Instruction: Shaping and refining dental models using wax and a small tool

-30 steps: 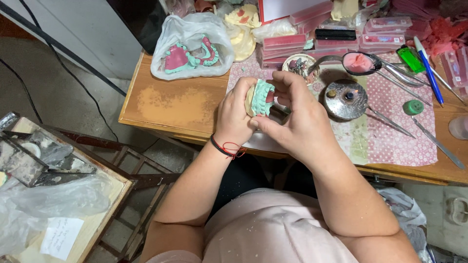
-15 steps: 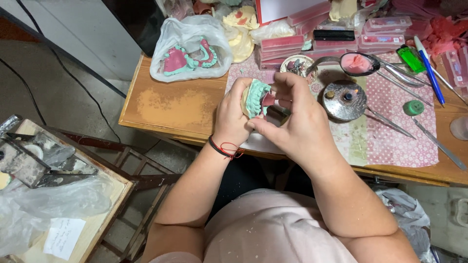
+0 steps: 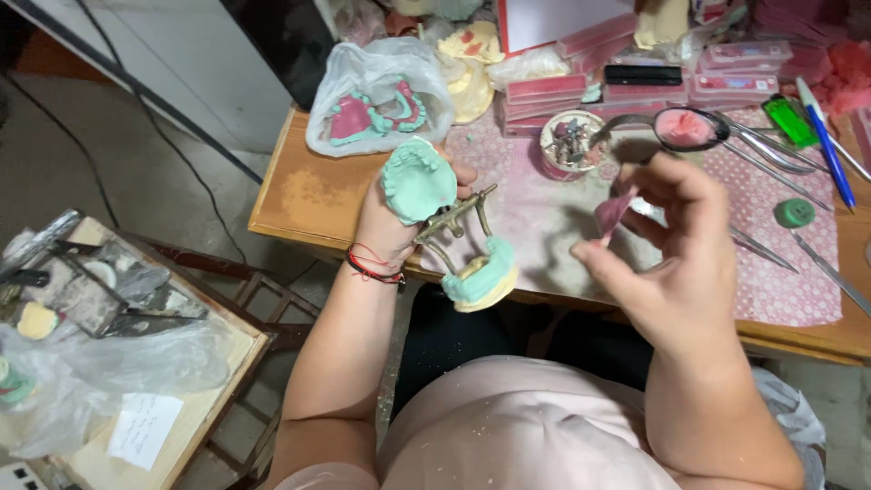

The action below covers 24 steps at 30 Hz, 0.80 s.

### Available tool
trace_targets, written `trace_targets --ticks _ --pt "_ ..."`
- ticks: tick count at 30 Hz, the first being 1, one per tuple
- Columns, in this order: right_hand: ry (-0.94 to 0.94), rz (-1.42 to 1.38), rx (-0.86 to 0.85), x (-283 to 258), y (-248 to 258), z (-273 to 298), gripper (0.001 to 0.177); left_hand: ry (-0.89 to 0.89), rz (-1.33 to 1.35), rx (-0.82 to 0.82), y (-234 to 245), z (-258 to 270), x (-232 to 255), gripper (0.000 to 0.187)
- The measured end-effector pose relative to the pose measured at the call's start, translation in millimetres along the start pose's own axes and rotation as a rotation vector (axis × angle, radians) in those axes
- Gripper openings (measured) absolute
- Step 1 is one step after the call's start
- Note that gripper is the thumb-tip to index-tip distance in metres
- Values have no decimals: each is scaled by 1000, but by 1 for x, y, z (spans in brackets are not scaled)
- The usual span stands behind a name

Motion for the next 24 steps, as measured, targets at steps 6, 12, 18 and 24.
trace_targets --ticks 6,12,18,24 --pt "-167 516 -349 52 -45 17 87 -131 -136 -59 -3 16 41 24" --pt "-17 714 -341 51 -60 14 66 -224 -314 -40 -3 16 42 31" --pt "348 418 -154 -29 -64 -24 8 -382 -569 42 -30 41 63 29" --pt "127 259 -190 21 -91 -41 10 -502 -786 141 -61 66 91 29"
Point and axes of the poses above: each hand's wrist, its own z-axis away from the middle knuckle, its own y-axis out of the back of the hand, x = y × z, the point moved 10 cm from there along -z, towards the middle knuckle, and after that the axes turned 10 degrees about y, right-handed, at the moved point
